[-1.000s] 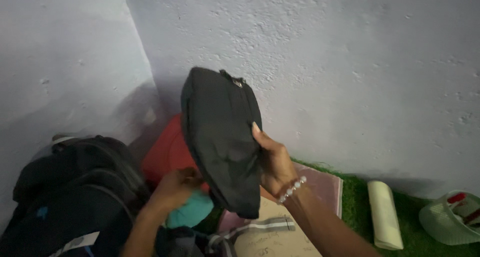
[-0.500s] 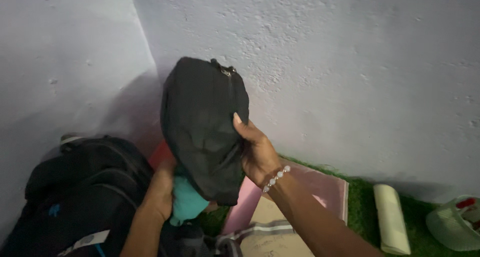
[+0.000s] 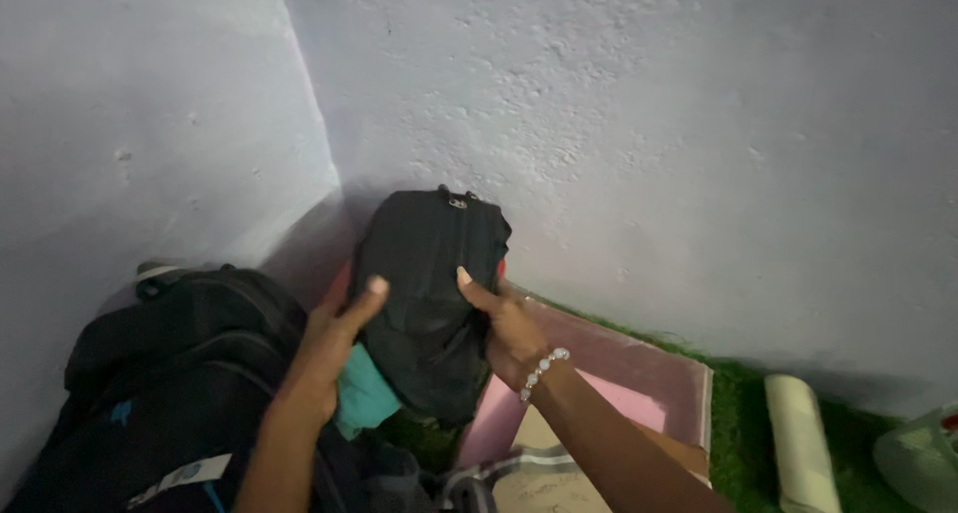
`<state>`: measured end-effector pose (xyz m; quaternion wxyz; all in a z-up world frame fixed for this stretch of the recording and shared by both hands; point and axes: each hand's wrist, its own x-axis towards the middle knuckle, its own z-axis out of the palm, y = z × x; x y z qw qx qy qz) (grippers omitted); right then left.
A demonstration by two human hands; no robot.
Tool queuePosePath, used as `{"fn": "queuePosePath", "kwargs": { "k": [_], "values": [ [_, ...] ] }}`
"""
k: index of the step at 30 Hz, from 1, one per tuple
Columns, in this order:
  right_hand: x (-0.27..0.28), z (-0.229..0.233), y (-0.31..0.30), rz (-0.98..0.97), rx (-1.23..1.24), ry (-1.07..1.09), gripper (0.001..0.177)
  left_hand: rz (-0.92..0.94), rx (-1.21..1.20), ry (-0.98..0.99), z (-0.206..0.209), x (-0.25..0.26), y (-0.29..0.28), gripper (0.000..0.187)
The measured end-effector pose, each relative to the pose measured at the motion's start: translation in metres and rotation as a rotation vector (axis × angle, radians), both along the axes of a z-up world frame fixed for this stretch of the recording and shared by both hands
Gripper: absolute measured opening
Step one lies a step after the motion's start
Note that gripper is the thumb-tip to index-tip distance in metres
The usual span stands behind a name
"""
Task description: The person wipes a black pouch, a black backpack, and several notebooks with a light blue cloth. They move the items aside after cleaning and continue wiping the green artificial turf surface.
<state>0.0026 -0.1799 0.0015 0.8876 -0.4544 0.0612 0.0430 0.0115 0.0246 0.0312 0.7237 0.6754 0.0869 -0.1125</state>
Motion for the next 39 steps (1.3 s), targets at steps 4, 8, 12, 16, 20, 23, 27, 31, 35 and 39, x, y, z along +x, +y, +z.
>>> {"fn": "queuePosePath", "kwargs": {
  "k": [4, 8, 12, 16, 20, 23, 27, 31, 35, 39],
  "values": [
    [0.002, -0.017, 0.002, 0.023, -0.004, 0.021, 0.079, -0.026, 0.128, -0.009, -0.017, 0.007, 0.003, 0.066],
    [0.0, -0.023, 0.002, 0.076, -0.069, 0.089, 0.08, 0.034, 0.116, -0.118, -0.035, 0.012, 0.002, 0.048],
    [-0.002, -0.022, -0.002, 0.118, -0.183, 0.186, 0.078, 0.141, 0.401, -0.102, -0.037, 0.015, -0.006, 0.044],
    [-0.002, -0.023, -0.002, 0.096, -0.294, 0.165, 0.078, 0.242, 0.517, -0.105, -0.041, 0.02, -0.012, 0.043],
    [-0.004, -0.023, 0.002, 0.11, -0.353, 0.129, 0.071, 0.293, 0.641, -0.139, -0.048, 0.026, -0.014, 0.047],
    [-0.007, -0.029, 0.005, 0.087, -0.376, 0.096, 0.067, 0.275, 0.815, -0.144, -0.05, 0.029, -0.012, 0.047],
    [-0.003, -0.045, 0.01, 0.108, -0.427, -0.026, 0.063, 0.273, 1.005, -0.159, -0.055, 0.025, -0.012, 0.045],
    [0.004, -0.055, 0.015, 0.103, -0.446, -0.036, 0.058, 0.323, 1.097, -0.183, -0.05, 0.014, -0.011, 0.044],
    [0.005, -0.055, 0.016, 0.089, -0.578, -0.106, 0.063, 0.353, 1.281, -0.304, -0.044, 0.003, -0.018, 0.047],
    [0.006, -0.06, 0.017, -0.029, -0.888, -0.25, 0.061, 0.343, 1.499, -0.531, -0.045, -0.007, -0.024, 0.039]
  ]
}}
